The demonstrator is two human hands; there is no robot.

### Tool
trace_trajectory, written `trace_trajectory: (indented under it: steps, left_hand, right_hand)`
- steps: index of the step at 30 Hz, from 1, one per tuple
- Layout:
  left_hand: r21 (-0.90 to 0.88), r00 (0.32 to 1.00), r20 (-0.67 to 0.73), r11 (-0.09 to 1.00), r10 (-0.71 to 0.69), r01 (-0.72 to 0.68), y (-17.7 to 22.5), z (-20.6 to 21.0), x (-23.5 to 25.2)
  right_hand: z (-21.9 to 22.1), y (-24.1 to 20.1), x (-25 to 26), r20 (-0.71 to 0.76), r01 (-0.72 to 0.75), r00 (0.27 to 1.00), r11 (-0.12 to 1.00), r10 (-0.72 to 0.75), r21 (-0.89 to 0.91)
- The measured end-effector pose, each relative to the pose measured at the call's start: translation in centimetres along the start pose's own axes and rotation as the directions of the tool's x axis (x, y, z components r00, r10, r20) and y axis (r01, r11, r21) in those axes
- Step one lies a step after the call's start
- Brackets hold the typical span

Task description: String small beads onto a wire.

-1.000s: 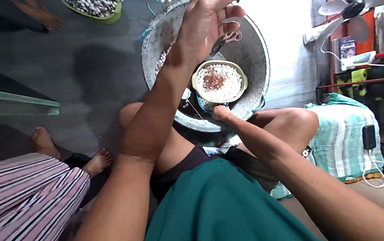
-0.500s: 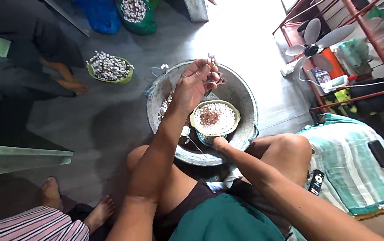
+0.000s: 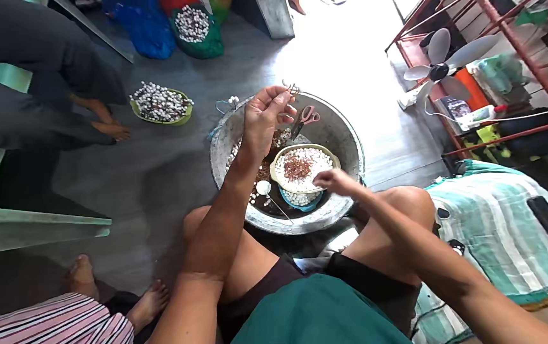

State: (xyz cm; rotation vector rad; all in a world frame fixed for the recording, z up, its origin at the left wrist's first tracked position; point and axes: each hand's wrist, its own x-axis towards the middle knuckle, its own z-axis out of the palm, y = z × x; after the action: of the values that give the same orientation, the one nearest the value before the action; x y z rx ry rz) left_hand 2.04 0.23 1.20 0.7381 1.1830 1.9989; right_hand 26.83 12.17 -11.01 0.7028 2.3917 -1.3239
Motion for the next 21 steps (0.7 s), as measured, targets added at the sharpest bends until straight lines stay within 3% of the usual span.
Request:
trace_trajectory:
  steps: [2,4,8,11,15,21]
  left_hand:
    - [0.122,0.999,0.000,0.992,0.045,-0.045,-0.6,0.5,0.8]
    - [0.241,0.997,0.011,0.968,0.074,-0.074,-1.2,1.4,1.8]
    - [0.412,0.992,0.020,0.903,0.121,-0.118,-1.7,3.8,3.4]
    - [0.512,0.984,0.052,0.841,0.172,-0.174,-2.3,4.4,4.0]
    - [0.595,0.971,0.068,0.772,0.228,-0.223,-3.6,4.0,2.8]
    - [0.640,0.984,0.048,0.751,0.170,-0.161,-4.4,3.5,0.8]
  right_hand:
    - [-5.6,-2.6,-1.4,-0.210,0.208,0.967,0.926,-0.146,0.316]
    - [-10.6,-5.2,-2.0,-0.359,0.347,0.919,0.769,-0.164,0.537]
    - [-16.1,-8.1,-0.9,-0.537,0.601,0.799,0.397,-0.271,0.694]
    - [-16.6,-8.0,0.6,-0.566,0.615,0.778,0.153,-0.272,0.773]
    - [-15.5,-5.9,2.2,-0.531,0.536,0.815,-0.046,-0.232,0.843]
    - [-14.1,-4.9,3.3,-0.461,0.448,0.864,-0.109,-0.205,0.887]
